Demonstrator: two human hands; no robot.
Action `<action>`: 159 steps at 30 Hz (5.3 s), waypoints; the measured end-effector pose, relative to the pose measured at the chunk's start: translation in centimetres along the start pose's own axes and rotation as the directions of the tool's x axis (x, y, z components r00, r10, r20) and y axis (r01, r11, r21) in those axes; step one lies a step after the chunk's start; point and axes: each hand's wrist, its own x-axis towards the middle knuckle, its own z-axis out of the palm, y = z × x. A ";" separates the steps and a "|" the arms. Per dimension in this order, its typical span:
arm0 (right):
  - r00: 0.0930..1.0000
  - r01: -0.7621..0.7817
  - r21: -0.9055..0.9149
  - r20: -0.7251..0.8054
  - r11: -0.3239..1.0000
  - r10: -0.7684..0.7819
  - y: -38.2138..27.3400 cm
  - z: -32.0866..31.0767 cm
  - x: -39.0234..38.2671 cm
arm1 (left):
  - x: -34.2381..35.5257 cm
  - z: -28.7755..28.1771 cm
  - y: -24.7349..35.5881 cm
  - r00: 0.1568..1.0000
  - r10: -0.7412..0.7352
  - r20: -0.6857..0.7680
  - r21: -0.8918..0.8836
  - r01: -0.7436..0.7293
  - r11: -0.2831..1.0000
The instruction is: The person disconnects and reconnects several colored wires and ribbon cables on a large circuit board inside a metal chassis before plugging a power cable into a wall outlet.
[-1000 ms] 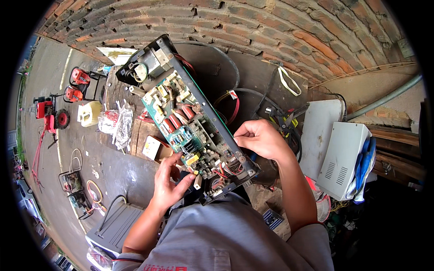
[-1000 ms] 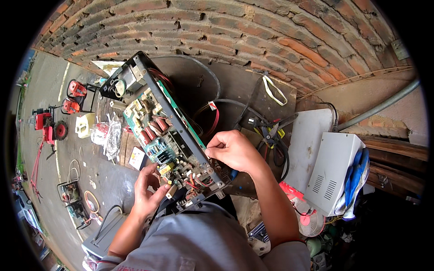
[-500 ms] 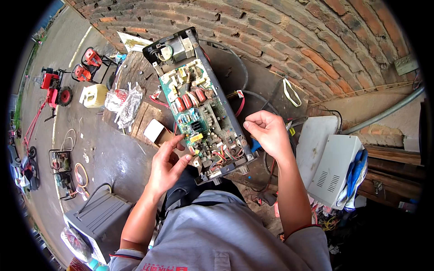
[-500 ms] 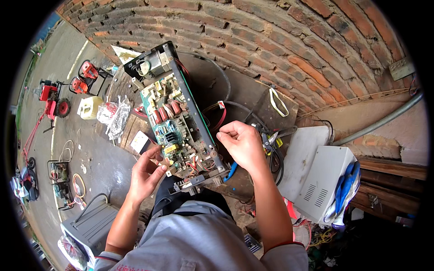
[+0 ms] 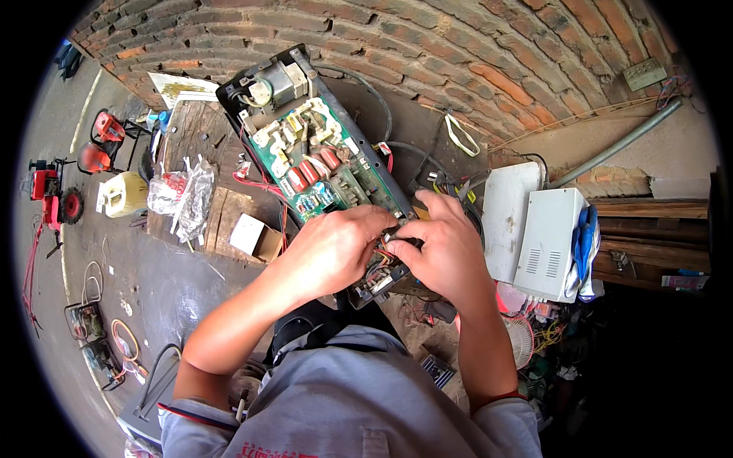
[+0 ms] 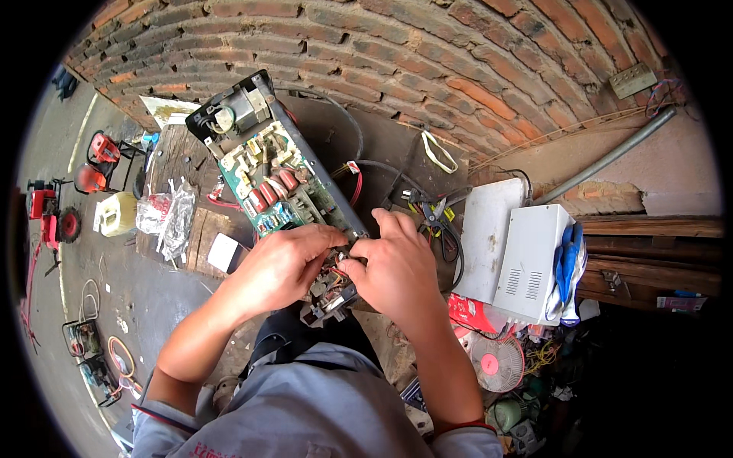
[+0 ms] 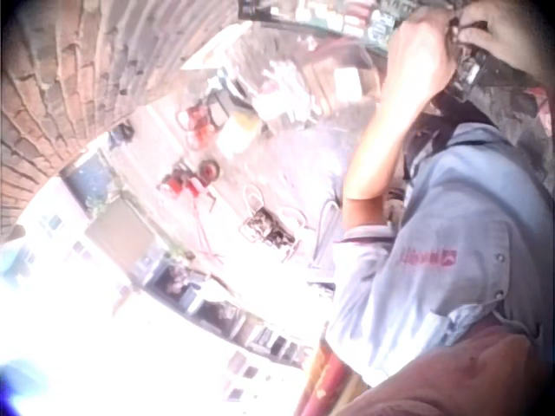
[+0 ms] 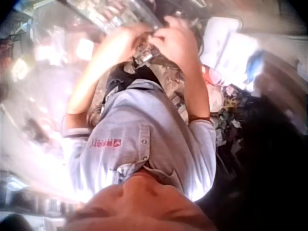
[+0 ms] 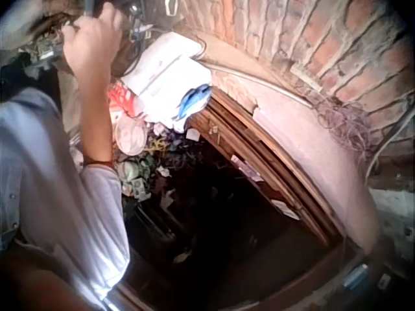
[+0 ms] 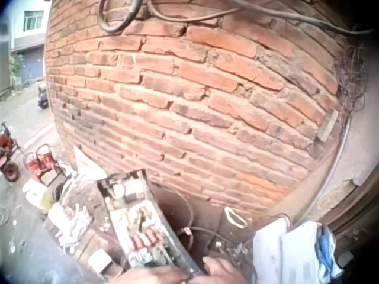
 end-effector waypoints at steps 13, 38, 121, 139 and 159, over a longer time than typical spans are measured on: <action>0.940 -0.215 0.378 -0.171 0.901 0.295 -0.7 0.5 -2.3 | 3.2 -0.6 -0.3 0.941 0.029 0.337 0.371 -0.161 0.915; 0.783 -0.178 0.737 -0.295 0.652 0.547 3.3 4.4 -12.2 | 4.2 1.1 -1.5 0.871 0.356 0.338 0.383 -0.473 0.794; 0.828 -0.393 -0.457 0.202 0.798 0.524 -7.5 1.7 2.9 | -9.5 1.5 -6.4 0.951 0.129 -0.280 -0.354 -0.227 0.907; 0.868 -0.246 -0.467 0.283 0.849 0.407 -7.2 2.2 3.0 | -10.8 3.0 -7.9 0.986 -0.082 -0.147 -0.447 0.008 0.894; 0.839 -0.251 -0.601 0.257 0.759 0.480 -7.7 2.6 3.3 | -10.4 3.1 -7.1 0.949 -0.306 -0.068 -0.605 0.205 0.770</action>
